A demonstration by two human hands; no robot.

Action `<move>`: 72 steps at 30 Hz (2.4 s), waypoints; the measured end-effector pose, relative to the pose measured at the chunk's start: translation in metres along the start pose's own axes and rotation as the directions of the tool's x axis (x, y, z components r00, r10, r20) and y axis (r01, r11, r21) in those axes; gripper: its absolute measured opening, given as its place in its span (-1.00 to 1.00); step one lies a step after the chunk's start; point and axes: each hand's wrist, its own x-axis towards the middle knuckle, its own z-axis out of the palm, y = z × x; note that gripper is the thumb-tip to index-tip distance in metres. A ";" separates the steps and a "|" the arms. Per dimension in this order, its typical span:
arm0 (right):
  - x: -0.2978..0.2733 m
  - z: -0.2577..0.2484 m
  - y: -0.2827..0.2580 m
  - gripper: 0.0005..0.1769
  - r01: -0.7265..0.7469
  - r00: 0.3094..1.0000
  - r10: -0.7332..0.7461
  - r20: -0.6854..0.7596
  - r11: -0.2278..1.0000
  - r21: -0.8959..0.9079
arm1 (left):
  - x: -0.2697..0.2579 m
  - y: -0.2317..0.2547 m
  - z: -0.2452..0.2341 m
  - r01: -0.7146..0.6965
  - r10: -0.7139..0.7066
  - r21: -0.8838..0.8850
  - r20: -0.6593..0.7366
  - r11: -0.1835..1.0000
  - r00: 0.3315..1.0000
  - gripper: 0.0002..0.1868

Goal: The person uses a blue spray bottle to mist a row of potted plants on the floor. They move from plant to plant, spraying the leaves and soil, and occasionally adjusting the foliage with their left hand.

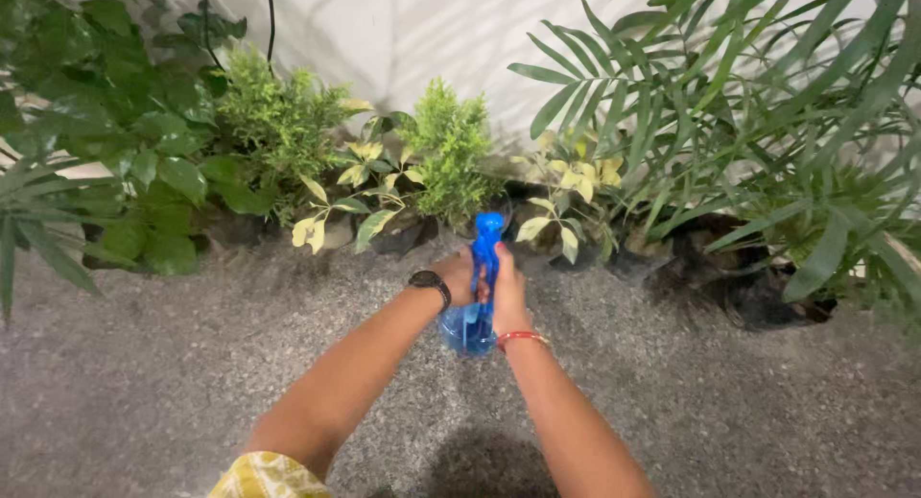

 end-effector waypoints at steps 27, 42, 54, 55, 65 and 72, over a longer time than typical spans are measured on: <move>0.025 0.003 0.003 -0.42 0.014 0.999 -0.009 0.038 0.993 -0.121 | 0.067 -0.036 0.062 0.469 -0.470 0.039 0.044 0.882 0.882 0.21; 0.036 -0.003 0.026 -0.40 0.130 0.988 -0.117 0.097 0.981 -0.146 | 0.065 -0.031 0.056 0.462 -0.490 0.207 0.105 0.862 0.866 0.09; 0.035 0.008 0.022 -0.44 0.148 0.989 -0.146 0.036 0.985 -0.086 | 0.053 -0.017 0.026 0.435 -0.535 0.439 0.131 0.786 0.834 0.00; 0.033 0.008 0.022 -0.45 0.143 0.990 -0.141 0.032 0.985 -0.095 | 0.051 -0.014 0.025 0.425 -0.548 0.488 0.138 0.763 0.825 -0.01; 0.026 0.008 0.009 -0.34 0.097 0.994 -0.100 -0.038 0.992 -0.082 | 0.058 -0.011 0.042 0.283 -0.463 0.712 0.066 0.642 0.884 -0.10; 0.031 -0.001 0.010 -0.46 0.108 0.994 -0.109 -0.022 0.993 -0.047 | 0.057 0.005 0.027 0.307 -0.537 0.671 0.160 0.674 0.828 -0.17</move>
